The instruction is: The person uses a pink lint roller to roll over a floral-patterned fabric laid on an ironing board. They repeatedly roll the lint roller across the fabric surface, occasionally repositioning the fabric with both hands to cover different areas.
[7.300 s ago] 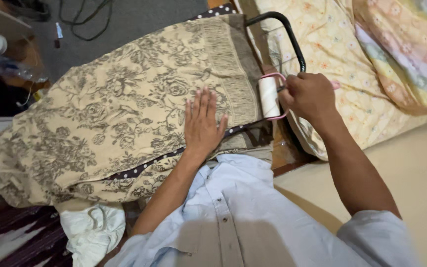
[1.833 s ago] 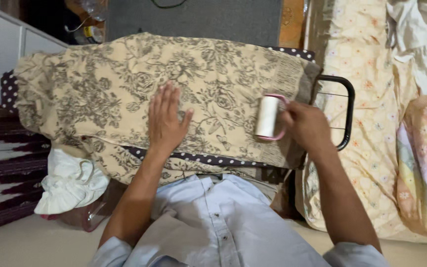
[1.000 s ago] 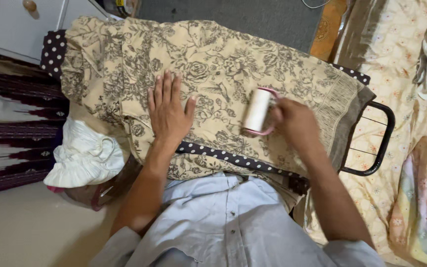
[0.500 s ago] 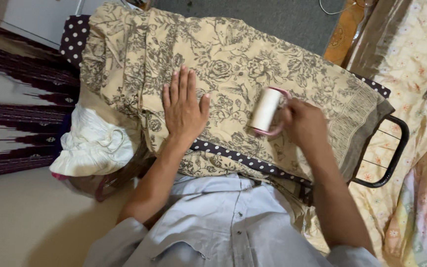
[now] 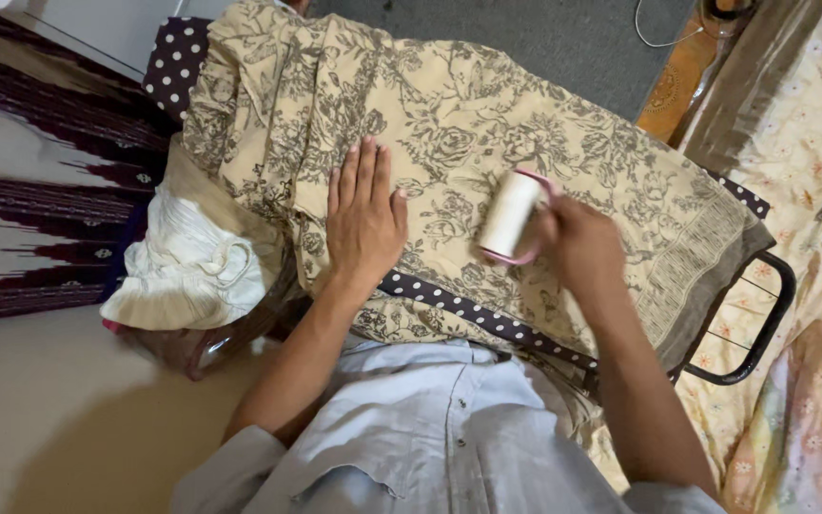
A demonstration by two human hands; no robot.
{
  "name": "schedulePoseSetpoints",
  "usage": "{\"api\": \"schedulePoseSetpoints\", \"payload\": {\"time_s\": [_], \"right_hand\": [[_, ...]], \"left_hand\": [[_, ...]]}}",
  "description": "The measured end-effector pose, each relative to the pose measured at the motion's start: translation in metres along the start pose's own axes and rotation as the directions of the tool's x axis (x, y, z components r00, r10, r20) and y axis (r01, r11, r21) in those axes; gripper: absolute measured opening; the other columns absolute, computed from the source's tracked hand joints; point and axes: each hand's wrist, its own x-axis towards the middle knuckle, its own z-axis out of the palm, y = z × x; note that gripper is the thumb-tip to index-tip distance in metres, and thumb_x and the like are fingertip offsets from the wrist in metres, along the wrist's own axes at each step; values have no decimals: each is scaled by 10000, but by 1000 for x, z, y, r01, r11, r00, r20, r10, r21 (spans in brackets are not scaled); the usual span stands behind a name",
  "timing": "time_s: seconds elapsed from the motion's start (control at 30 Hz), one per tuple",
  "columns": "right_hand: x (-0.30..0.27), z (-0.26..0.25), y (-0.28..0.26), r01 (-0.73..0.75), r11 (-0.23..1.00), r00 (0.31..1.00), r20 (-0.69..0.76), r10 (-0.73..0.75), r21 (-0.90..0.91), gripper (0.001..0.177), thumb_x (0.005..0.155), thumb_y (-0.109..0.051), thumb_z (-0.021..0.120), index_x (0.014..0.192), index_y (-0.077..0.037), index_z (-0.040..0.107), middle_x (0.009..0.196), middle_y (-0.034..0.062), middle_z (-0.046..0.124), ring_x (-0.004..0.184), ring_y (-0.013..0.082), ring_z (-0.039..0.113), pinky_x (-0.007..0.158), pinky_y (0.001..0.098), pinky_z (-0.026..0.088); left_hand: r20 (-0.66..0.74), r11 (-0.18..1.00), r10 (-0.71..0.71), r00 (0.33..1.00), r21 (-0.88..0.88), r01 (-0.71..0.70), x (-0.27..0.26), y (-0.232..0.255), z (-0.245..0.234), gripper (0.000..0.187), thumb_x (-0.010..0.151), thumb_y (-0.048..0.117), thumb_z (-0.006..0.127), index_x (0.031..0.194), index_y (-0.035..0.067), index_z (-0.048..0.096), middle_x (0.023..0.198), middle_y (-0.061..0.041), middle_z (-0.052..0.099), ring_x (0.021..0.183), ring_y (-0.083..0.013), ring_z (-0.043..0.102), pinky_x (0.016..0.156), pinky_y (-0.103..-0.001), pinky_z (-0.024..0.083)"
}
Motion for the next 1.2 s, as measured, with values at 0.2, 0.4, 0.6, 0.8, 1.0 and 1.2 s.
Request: {"api": "schedulePoseSetpoints", "payload": {"time_s": [0.2, 0.4, 0.6, 0.8, 1.0, 1.2], "right_hand": [[-29, -27, 43, 27, 996, 992, -121, -37, -85, 151, 980, -147, 651, 977, -10, 715, 875, 197, 714, 717, 345, 684, 688, 452, 554], [-10, -11, 8, 51, 999, 995, -89, -49, 18, 171, 995, -160, 624, 1006, -26, 730, 837, 154, 716, 643, 267, 684, 619, 400, 564], [27, 21, -74, -29, 999, 998, 55, 28, 29, 246, 1037, -284, 575, 1047, -85, 720, 833, 103, 707, 604, 225, 680, 550, 376, 581], [28, 25, -89, 160, 981, 983, -71, -168, -109, 256, 1022, -285, 617, 970, -56, 718, 788, 120, 707, 605, 251, 661, 546, 400, 553], [-1, 2, -28, 38, 994, 998, -47, -43, -103, 182, 1026, -179, 611, 964, -46, 719, 799, 123, 713, 557, 232, 664, 510, 371, 556], [-36, -30, 15, 50, 967, 981, -168, -94, -248, 148, 973, -180, 680, 949, -38, 714, 810, 175, 690, 680, 366, 665, 646, 465, 544]], "left_hand": [[-44, 1000, -24, 999, -21, 23, 2, 6, -1, 626, 1021, 310, 546, 1538, -18, 416, 1632, -195, 371, 1515, -356, 343, 1248, -502, 231], [-80, 997, -21, 997, -77, 15, 0, 2, 2, 588, 1039, 284, 525, 1531, -23, 425, 1639, -199, 372, 1526, -355, 345, 1263, -495, 242], [-94, 1000, 19, 995, -24, -21, -2, -9, 21, 542, 1039, 177, 518, 1528, -39, 432, 1644, -221, 358, 1547, -371, 328, 1287, -516, 219], [-89, 1000, 17, 996, -3, -17, -5, -11, 23, 490, 1041, 173, 512, 1496, -6, 482, 1641, -222, 386, 1549, -353, 350, 1304, -504, 228], [-64, 995, -7, 998, -98, 1, -1, -4, 9, 610, 1019, 387, 594, 1472, -11, 501, 1615, -228, 377, 1514, -368, 338, 1253, -515, 236], [-97, 993, 1, 995, -117, -13, 0, 1, -1, 643, 989, 392, 646, 1473, -8, 505, 1617, -227, 380, 1508, -378, 349, 1248, -517, 249]]}}
